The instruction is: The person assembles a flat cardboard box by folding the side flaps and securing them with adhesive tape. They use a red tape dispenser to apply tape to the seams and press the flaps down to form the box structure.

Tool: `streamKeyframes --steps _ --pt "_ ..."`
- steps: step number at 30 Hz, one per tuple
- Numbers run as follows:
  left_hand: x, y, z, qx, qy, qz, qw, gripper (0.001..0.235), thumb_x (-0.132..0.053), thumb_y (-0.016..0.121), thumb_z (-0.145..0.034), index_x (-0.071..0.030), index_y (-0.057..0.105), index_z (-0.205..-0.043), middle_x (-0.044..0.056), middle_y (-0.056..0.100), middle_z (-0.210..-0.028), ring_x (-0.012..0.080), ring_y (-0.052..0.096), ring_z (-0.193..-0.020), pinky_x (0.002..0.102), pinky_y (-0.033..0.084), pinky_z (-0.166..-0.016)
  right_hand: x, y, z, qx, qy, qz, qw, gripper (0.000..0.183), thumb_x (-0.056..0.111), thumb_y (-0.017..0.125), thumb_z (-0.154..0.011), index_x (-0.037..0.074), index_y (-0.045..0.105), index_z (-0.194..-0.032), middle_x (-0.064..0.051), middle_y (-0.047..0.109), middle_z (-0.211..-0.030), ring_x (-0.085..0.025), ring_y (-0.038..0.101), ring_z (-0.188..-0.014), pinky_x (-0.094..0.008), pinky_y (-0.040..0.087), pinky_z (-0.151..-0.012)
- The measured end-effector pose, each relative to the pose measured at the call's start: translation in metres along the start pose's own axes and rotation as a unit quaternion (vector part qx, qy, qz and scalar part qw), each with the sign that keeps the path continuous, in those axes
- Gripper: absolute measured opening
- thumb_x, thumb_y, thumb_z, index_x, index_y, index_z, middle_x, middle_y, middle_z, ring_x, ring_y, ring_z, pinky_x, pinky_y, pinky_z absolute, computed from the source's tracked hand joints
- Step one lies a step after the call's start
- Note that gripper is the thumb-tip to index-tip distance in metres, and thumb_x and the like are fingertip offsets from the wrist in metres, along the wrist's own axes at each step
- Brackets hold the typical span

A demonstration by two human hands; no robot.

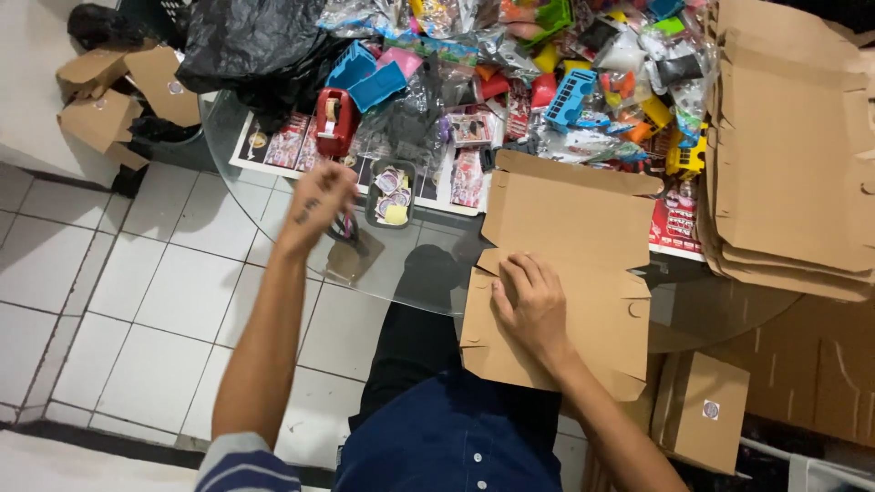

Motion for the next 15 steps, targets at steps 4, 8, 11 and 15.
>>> streamKeyframes --steps 4,8,11,15 --pt "-0.024 0.073 0.039 0.124 0.039 -0.013 0.991 0.016 -0.008 0.063 -0.094 -0.003 0.074 -0.103 0.014 0.071 -0.076 0.0234 0.068 -0.062 0.036 0.056 -0.060 -0.010 -0.006 -0.010 0.027 0.023 -0.037 0.999 0.029 0.034 0.075 -0.088 0.016 0.075 -0.111 -0.003 0.071 -0.114 -0.027 0.068 -0.113 -0.041 0.053 -0.098" --pt "-0.049 0.149 0.079 0.245 0.063 -0.120 0.960 0.017 -0.012 0.062 -0.097 -0.016 0.075 -0.106 0.010 0.076 -0.076 0.0297 0.075 -0.074 0.039 0.060 -0.074 0.001 -0.035 -0.036 0.139 0.173 -0.280 0.934 0.020 0.025 0.074 -0.092 0.016 0.079 -0.109 -0.006 0.079 -0.105 -0.027 0.074 -0.107 -0.041 0.056 -0.091" --pt "-0.064 0.178 0.100 0.290 0.131 -0.124 0.940 0.032 -0.006 0.057 -0.097 -0.016 0.065 -0.127 0.014 0.077 -0.079 0.0346 0.075 -0.074 0.042 0.060 -0.072 0.003 -0.045 -0.035 0.163 0.261 -0.364 0.879 0.023 0.024 0.075 -0.090 0.016 0.080 -0.111 -0.008 0.080 -0.101 -0.023 0.075 -0.103 -0.040 0.058 -0.089" --pt "-0.059 0.199 0.100 0.303 0.193 -0.113 0.926 0.056 -0.002 0.054 -0.098 -0.014 0.044 -0.152 0.016 0.074 -0.076 0.0341 0.074 -0.070 0.042 0.061 -0.068 -0.017 -0.045 -0.024 0.161 0.326 -0.402 0.840 0.016 0.027 0.076 -0.091 0.014 0.082 -0.099 -0.005 0.080 -0.087 -0.011 0.071 -0.088 -0.036 0.059 -0.082"
Point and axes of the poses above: each hand's wrist, its own z-axis away from the middle knuckle, its own y-axis out of the palm, x = y × z, the point moved 6 cm from there along -z, towards the middle knuckle
